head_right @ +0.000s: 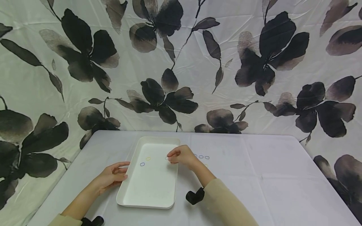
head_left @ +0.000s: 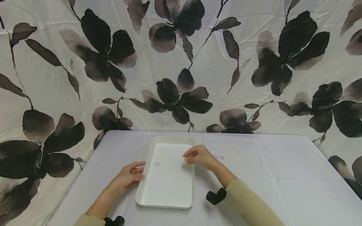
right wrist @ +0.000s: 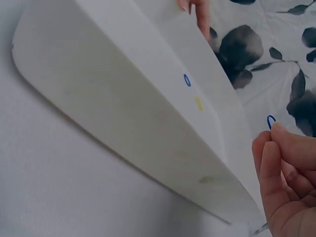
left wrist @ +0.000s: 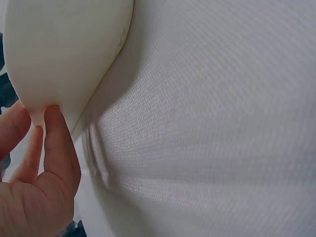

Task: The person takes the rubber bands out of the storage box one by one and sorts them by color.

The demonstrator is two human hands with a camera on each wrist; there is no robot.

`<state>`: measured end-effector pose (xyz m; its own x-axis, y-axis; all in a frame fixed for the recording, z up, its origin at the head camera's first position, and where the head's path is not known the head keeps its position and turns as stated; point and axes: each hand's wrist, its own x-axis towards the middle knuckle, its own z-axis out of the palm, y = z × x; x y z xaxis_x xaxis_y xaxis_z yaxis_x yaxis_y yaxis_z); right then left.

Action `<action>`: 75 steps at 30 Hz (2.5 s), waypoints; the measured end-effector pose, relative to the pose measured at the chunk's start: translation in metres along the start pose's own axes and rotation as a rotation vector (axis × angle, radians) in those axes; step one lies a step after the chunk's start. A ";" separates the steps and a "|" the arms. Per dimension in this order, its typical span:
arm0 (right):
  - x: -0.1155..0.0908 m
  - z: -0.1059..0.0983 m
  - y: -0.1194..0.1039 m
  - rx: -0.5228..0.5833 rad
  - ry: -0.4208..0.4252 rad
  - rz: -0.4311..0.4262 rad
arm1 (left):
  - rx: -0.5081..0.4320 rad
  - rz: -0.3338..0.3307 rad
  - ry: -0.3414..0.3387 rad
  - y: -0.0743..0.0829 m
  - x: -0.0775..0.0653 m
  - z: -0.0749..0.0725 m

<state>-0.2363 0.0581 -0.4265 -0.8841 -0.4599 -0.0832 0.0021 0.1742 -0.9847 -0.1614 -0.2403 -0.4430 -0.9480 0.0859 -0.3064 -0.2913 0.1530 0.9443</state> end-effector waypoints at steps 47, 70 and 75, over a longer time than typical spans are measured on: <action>-0.039 -0.097 0.033 -0.062 0.257 0.092 | 0.022 -0.021 0.032 0.001 -0.001 0.001; -0.049 -0.121 0.057 -0.180 0.386 0.229 | 0.014 -0.014 0.028 0.001 -0.001 0.001; -0.048 -0.123 0.060 -0.241 0.385 0.237 | 0.007 -0.014 0.021 0.001 -0.001 0.000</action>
<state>-0.2516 0.1974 -0.4630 -0.9805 -0.0376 -0.1929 0.1555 0.4516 -0.8786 -0.1606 -0.2399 -0.4415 -0.9464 0.0632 -0.3167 -0.3035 0.1605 0.9392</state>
